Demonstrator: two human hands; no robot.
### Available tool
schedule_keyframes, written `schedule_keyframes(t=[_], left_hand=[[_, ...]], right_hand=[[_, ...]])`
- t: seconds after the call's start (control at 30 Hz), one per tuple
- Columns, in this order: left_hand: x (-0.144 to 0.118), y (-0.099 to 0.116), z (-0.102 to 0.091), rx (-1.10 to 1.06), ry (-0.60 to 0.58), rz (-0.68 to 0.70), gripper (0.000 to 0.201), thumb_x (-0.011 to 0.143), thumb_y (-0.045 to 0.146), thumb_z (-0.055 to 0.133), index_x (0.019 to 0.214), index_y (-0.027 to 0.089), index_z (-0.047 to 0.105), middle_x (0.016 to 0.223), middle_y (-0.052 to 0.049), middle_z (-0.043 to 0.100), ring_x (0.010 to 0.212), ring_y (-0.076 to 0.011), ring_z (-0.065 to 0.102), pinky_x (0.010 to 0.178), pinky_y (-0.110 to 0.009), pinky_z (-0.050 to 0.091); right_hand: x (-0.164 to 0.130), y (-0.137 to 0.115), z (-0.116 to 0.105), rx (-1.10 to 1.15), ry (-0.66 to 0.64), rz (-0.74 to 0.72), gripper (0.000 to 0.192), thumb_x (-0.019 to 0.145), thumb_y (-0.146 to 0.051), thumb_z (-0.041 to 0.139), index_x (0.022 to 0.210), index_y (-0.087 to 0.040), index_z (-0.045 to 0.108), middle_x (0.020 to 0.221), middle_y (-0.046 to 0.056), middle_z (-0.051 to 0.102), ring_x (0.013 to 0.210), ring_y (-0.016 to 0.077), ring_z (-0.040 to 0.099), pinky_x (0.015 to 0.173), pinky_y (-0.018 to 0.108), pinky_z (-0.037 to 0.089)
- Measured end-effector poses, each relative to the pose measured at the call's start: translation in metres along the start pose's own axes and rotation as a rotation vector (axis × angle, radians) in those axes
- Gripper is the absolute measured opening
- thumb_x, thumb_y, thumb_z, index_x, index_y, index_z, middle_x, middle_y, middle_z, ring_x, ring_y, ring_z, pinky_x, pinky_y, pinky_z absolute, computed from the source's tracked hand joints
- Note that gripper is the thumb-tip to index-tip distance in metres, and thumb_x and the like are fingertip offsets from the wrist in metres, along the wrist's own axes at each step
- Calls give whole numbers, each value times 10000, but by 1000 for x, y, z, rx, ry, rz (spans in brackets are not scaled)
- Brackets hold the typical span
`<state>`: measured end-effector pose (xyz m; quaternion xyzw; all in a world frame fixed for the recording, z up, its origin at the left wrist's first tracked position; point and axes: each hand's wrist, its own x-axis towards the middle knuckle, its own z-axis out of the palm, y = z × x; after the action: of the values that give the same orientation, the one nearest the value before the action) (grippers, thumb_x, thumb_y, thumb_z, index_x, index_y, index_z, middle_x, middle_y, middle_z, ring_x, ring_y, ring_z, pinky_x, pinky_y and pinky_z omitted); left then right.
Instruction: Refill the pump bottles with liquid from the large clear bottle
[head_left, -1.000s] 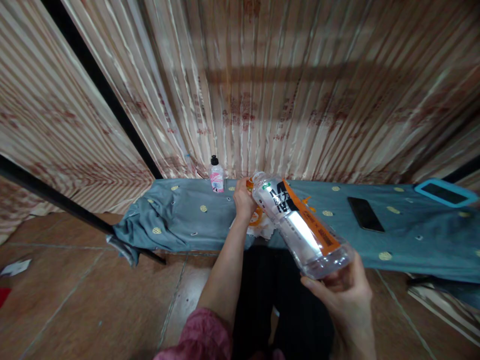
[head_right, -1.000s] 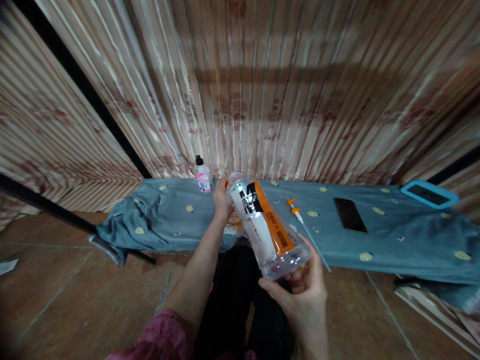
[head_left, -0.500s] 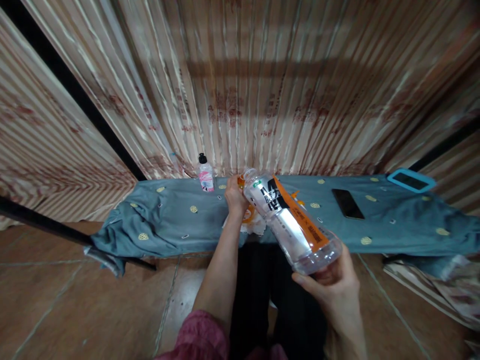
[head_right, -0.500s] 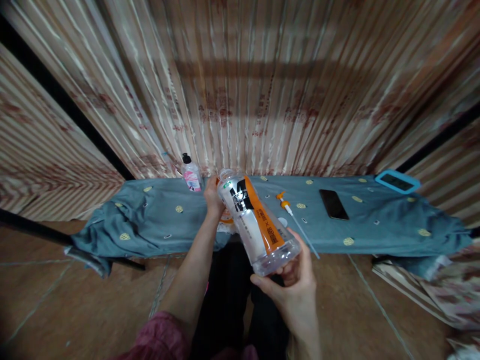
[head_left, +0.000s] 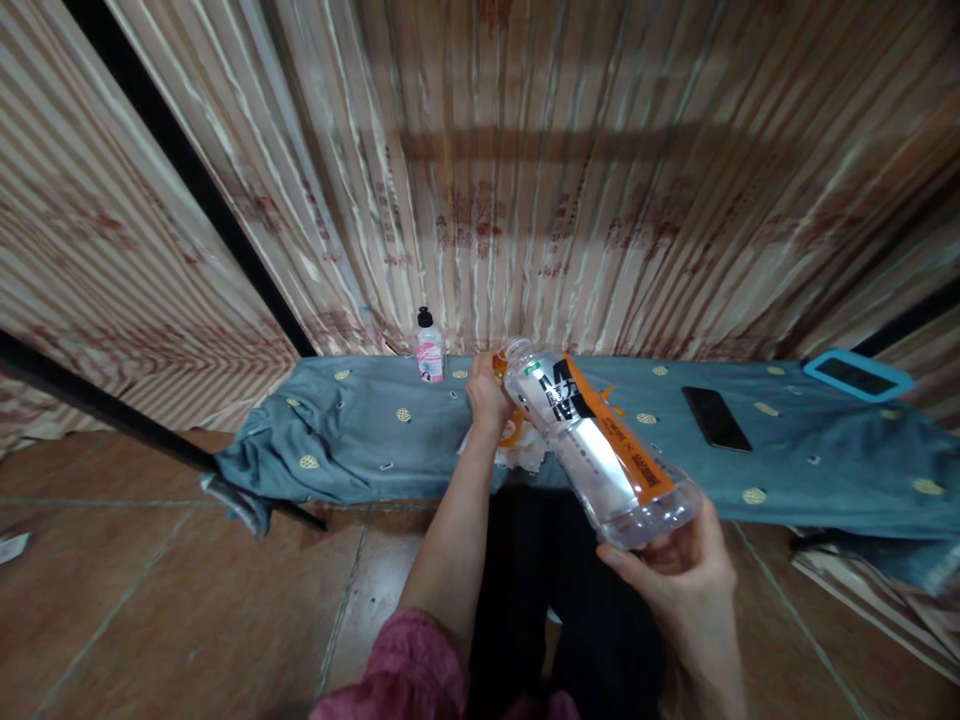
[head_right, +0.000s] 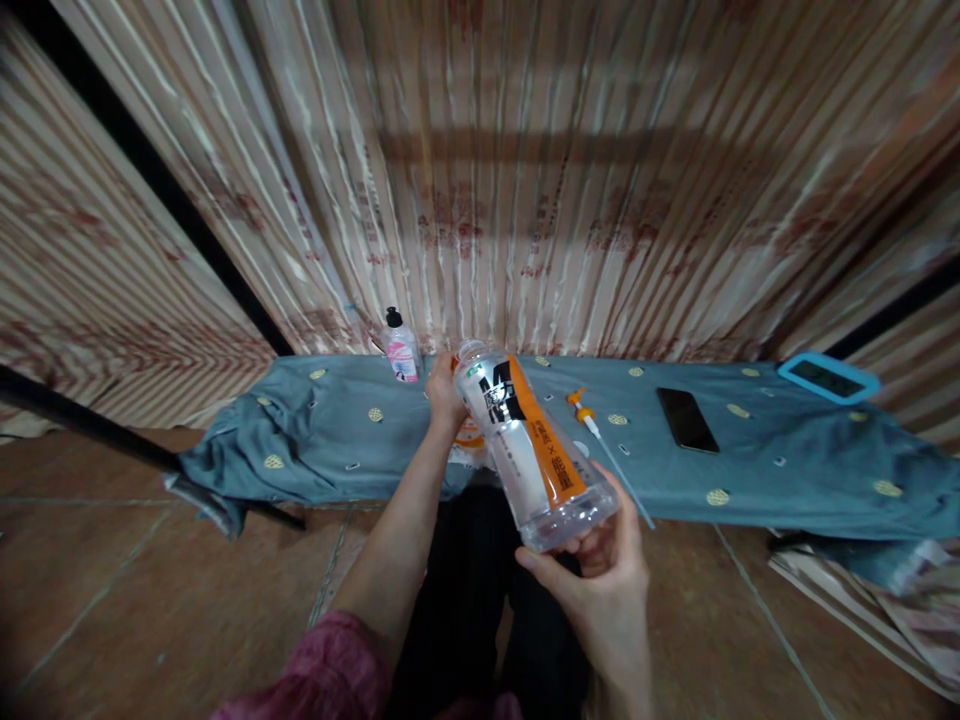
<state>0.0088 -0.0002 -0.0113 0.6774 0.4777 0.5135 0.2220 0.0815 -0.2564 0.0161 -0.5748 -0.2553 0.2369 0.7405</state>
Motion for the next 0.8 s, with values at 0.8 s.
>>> schedule_keyframes(t=[0.8], left_hand=[[-3,-5,3,28,-23,-2,303,840,191,644,1143,181,661,1092,-100,707,1035,-266,671,940,-398,546]], right_hand=[[6,-4,-7,-103,-5,42,991,362,-325,980,1233,-183,530,859,10,696,643,158,645,610,263,558]])
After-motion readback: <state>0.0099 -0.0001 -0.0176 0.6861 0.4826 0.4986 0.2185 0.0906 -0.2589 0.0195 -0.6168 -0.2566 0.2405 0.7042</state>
